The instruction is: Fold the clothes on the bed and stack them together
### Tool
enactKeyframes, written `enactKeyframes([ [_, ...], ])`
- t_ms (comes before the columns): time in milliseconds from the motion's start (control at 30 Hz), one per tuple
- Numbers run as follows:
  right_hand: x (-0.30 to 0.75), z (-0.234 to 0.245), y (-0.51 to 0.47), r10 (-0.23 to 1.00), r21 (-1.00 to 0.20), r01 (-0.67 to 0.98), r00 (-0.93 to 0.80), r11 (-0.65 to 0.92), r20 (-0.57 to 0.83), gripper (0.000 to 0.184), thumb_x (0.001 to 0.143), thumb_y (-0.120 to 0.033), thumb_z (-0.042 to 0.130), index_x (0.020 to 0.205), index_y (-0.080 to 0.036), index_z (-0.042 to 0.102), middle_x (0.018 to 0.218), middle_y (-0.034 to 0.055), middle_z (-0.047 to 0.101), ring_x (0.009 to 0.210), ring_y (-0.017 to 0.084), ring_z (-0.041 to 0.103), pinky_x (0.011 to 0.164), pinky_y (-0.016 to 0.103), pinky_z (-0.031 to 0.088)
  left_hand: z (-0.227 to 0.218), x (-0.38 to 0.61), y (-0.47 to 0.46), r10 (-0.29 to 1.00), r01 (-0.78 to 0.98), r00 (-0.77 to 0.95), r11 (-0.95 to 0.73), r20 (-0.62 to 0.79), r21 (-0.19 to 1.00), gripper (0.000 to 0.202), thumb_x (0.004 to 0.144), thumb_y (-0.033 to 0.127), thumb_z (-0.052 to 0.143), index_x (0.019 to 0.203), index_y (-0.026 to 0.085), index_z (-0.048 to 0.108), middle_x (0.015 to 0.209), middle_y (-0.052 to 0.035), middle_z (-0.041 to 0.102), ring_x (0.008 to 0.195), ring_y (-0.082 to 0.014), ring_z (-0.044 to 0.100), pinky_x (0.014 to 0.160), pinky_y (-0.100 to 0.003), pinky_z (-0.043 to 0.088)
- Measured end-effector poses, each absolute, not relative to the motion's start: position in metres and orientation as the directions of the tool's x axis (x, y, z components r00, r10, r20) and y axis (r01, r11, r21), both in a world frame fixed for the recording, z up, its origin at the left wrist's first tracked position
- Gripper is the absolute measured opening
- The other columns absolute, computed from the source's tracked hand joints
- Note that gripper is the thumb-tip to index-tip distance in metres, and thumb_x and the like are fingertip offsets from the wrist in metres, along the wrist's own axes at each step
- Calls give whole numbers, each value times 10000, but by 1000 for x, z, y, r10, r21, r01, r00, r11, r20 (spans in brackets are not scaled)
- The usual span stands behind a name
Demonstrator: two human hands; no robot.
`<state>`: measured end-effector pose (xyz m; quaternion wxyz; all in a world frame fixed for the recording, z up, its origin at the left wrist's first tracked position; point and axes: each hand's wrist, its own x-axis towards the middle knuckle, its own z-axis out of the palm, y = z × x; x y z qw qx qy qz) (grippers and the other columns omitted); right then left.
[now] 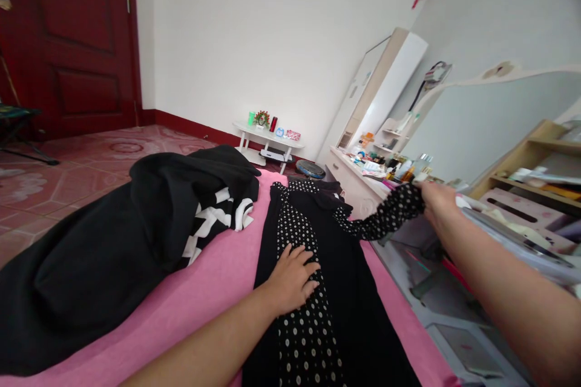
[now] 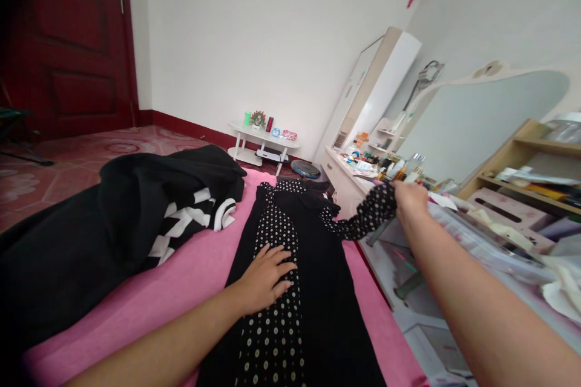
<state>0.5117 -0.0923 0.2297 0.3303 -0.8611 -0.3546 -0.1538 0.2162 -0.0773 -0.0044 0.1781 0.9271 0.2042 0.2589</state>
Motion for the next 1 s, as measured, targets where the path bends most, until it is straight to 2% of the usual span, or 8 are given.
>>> enactKeyframes([
  [67, 466, 258, -79, 597, -508, 756, 646, -414, 475, 514, 914, -372, 331, 1225, -43, 574, 1164, 210, 632, 990, 224, 645, 711, 294, 491, 1, 211, -79, 377, 159, 802, -883, 463, 443, 356, 893, 294, 484, 1244, 283, 545, 1368, -25, 482, 1315, -207, 363, 1125, -421, 251],
  [133, 413, 273, -80, 863, -581, 813, 317, -34, 393, 531, 873, -390, 413, 1305, -92, 495, 1277, 156, 574, 1052, 175, 613, 811, 286, 466, 7, 207, -82, 286, 48, 805, -904, 519, 425, 343, 903, 252, 466, 1234, 275, 553, 1357, -20, 490, 1291, -171, 390, 1101, -344, 302],
  [200, 368, 270, -93, 926, -570, 794, 23, 213, 377, 564, 814, -373, 506, 1304, -95, 482, 1322, 96, 544, 1136, 143, 554, 911, 274, 409, 11, 204, -85, 223, -15, 801, -920, 555, 391, 331, 904, 227, 455, 1212, 268, 568, 1329, -24, 514, 1261, -163, 421, 1084, -330, 326],
  [267, 342, 248, -115, 946, -581, 765, -114, 278, 303, 493, 802, -351, 553, 1228, -101, 556, 1205, 61, 628, 1082, 135, 586, 926, 274, 415, 13, 202, -87, 190, -36, 794, -933, 577, 357, 319, 900, 202, 444, 1176, 265, 592, 1292, -28, 541, 1230, -165, 449, 1068, -338, 344],
  [433, 382, 132, -180, 983, -421, 905, 13, 67, 185, 345, 795, -345, 556, 1076, -169, 653, 1150, 91, 657, 1063, 220, 609, 981, 397, 438, 9, 206, -80, 346, 169, 720, -928, 602, 331, 352, 848, 143, 468, 1141, 274, 611, 1307, -29, 519, 1277, -202, 388, 1120, -416, 249],
  [633, 469, 17, -265, 915, -239, 912, 375, -334, 151, 599, 752, -425, 560, 1262, -112, 531, 1321, 166, 531, 1226, 286, 497, 1048, 417, 377, 0, 207, -54, 662, 569, 536, -742, 524, 354, 527, 772, 136, 524, 1286, 248, 496, 1424, -69, 387, 1356, -278, 256, 1130, -494, 177],
  [767, 482, -7, -300, 845, -352, 808, 529, -474, 76, 585, 746, -514, 563, 1219, -170, 564, 1158, 131, 654, 1075, 302, 611, 943, 411, 471, -4, 206, -35, 735, 687, 474, -653, 485, 318, 488, 820, 206, 501, 1305, 251, 485, 1409, -71, 412, 1321, -282, 311, 1109, -464, 232],
  [1000, 457, 2, -307, 923, -645, 695, 383, -319, -44, 429, 803, -447, 551, 1144, -198, 627, 1249, 114, 607, 1191, 274, 537, 988, 339, 452, 3, 210, 2, 786, 820, 452, -552, 422, 151, 442, 837, 169, 459, 1271, 223, 523, 1265, -109, 531, 1184, -282, 459, 1005, -433, 354],
])
